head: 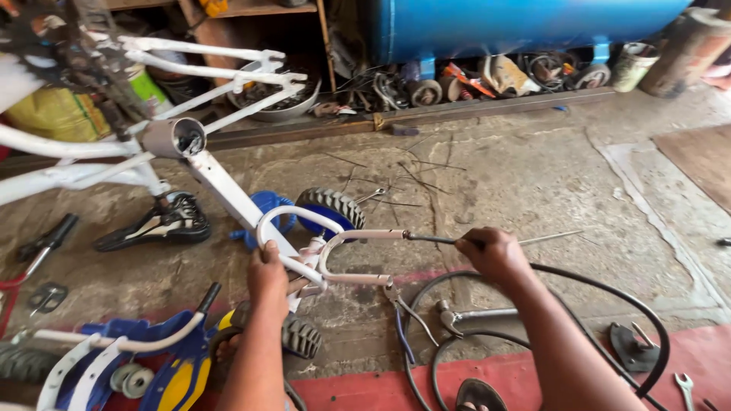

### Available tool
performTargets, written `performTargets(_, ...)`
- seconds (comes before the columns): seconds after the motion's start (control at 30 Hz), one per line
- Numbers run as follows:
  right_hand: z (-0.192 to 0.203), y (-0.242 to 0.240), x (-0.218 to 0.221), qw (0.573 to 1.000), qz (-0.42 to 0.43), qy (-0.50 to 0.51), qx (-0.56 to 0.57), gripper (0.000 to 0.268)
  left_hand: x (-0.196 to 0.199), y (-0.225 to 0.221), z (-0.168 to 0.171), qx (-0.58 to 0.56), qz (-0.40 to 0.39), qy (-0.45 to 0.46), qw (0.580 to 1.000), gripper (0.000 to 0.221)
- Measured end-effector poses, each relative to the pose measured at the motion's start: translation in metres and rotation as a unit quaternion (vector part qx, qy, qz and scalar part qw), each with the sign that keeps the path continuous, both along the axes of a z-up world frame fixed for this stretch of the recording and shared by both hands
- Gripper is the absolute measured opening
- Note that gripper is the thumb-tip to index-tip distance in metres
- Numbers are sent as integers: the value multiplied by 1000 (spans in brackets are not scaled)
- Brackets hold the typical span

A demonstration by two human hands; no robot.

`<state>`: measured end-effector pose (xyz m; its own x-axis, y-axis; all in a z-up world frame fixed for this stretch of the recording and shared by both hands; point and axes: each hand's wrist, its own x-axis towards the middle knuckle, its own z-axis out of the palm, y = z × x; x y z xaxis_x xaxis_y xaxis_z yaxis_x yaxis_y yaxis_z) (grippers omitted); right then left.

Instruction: The person disassembles a tricycle frame using pliers and then positions a metal tube against the frame. After adjusting the settings on a welding machine, they weld the tube to the frame using an electrode holder.

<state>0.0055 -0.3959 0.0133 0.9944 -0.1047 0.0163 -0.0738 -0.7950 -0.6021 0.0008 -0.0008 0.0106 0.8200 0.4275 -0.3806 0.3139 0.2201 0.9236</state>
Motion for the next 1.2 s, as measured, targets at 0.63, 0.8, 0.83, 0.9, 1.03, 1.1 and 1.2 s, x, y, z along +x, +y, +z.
performTargets(0.63,116,51,-40,982,18,-33,-183,26,39,-48,-71,-139,226,-179,947,46)
performTargets(0.8,139,52,-54,979,-1,21,-204,27,25,-59,-41,-65,252,-164,951,42)
performTargets(0.83,140,49,-58,977,1,34,-212,27,21,-61,-32,-98,243,-151,953,43)
performTargets(0.9,143,51,-70,977,12,25,-211,27,33,-57,-54,-65,256,-168,950,41)
performTargets(1.03,160,63,-89,982,32,-5,-187,26,30,-62,-40,-81,262,-161,948,41)
performTargets(1.1,161,66,-90,981,37,-1,-188,26,31,-63,-42,-66,267,-158,948,41)
performTargets(1.2,163,74,-92,980,38,10,-195,26,31,-62,-42,-44,268,-138,952,40)
